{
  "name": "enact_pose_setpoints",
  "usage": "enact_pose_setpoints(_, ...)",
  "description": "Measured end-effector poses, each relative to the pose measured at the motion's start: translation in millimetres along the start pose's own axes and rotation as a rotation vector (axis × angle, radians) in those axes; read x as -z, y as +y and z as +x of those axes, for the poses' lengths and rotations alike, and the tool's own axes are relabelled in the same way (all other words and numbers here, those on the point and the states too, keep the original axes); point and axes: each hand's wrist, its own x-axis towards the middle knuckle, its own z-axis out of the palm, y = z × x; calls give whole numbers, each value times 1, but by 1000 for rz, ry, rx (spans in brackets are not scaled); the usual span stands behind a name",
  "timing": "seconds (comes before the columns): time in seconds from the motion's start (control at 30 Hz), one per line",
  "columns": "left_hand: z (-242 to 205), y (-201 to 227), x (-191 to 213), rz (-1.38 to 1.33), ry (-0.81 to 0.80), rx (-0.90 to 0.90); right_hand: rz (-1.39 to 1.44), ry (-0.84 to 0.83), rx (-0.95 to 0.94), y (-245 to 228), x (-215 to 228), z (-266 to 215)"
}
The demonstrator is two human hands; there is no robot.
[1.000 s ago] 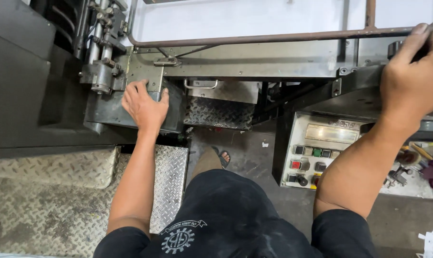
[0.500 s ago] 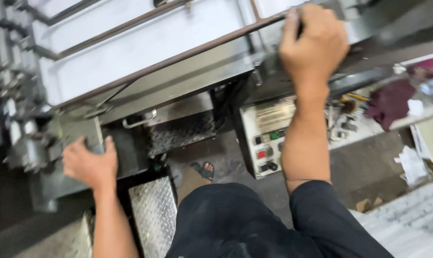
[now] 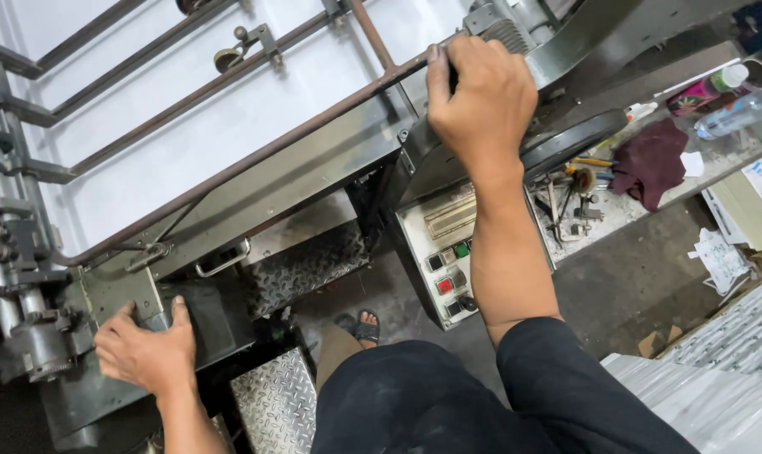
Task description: The person operates a large industrial machine by repeatedly turning a handwheel with their right hand while stabilizing a metal lever with their left hand. The task involves continuous mechanical adjustments to the machine's components.
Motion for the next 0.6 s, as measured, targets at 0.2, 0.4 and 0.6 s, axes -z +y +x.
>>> enact_pose_setpoints(0.2,-1,-2,-2,19,0,-2,-2,-24,8,-2,0,0)
enact_pose_setpoints(0.4,-1,-2,-3,22,-2,3,-13,-47,41,-4,5,2)
enact_pose_setpoints(0.6,-6,-13,-10,-34,-1,2,11,-50,44,-5,5,1)
